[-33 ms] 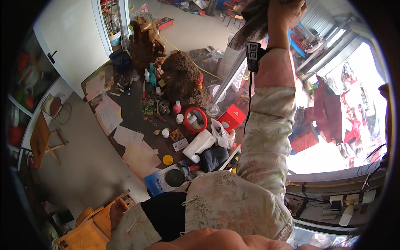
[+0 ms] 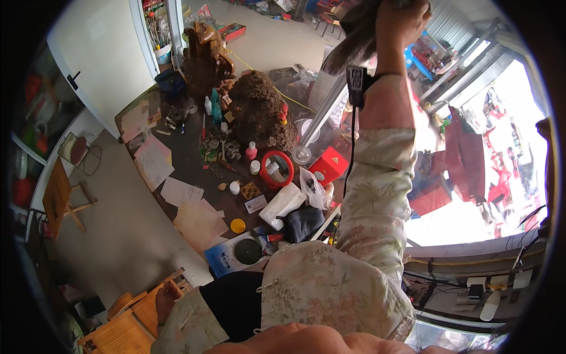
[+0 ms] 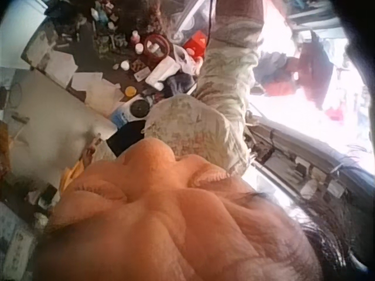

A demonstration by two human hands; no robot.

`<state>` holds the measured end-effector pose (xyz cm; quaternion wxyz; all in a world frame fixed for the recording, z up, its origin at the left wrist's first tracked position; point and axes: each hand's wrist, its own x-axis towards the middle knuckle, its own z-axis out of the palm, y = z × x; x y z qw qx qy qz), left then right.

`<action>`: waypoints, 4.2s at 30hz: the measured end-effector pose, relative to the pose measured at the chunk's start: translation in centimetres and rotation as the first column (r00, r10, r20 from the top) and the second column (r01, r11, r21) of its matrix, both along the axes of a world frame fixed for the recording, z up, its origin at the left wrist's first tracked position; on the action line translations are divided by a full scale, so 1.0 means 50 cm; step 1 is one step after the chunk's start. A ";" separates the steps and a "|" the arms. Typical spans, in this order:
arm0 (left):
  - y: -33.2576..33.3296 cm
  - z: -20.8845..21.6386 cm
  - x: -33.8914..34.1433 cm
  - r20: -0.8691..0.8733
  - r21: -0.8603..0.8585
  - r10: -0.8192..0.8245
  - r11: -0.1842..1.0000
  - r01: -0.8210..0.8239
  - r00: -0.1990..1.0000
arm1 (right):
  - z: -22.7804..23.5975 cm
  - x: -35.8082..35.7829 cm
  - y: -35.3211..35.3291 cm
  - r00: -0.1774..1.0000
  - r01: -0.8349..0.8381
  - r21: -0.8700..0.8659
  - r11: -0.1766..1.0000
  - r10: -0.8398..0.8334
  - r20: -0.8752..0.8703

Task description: The person wipes various surfaces in a cluttered room using a cloth, including a cabinet door, a glass display case, and a wooden sculpture. They then go outside to rinse the cloth in a basin of water and return to continue wiping.

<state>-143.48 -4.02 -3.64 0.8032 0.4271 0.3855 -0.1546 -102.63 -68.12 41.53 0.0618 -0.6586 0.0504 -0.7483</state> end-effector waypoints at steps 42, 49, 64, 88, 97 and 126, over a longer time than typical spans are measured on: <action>-0.028 0.015 0.014 -0.026 -0.138 0.102 0.985 -0.105 0.994 | -0.362 -0.028 -0.003 0.962 -0.167 0.099 0.981 0.184 -0.204; -0.015 0.029 0.009 0.024 -0.181 0.112 0.978 -0.106 0.993 | -0.670 -0.088 0.029 0.745 -0.036 0.515 0.856 0.366 -0.558; -0.016 0.030 0.075 -0.045 -0.180 0.032 0.983 -0.040 0.998 | -0.179 -0.373 -0.033 0.703 -0.710 0.103 0.697 0.711 0.032; 0.370 0.150 0.343 0.361 -0.073 -0.409 0.883 0.463 0.838 | -0.618 -0.485 0.932 -0.110 -0.537 0.833 -0.129 0.991 0.082; 0.354 0.231 0.474 0.616 -0.058 -0.479 0.764 0.642 0.625 | -0.684 -0.270 1.224 -0.375 0.070 0.843 -0.533 0.770 0.517; 1.084 0.236 1.221 0.205 0.066 -0.337 0.941 0.331 0.919 | -0.739 0.575 1.853 -0.585 -0.129 0.991 0.026 0.805 -0.097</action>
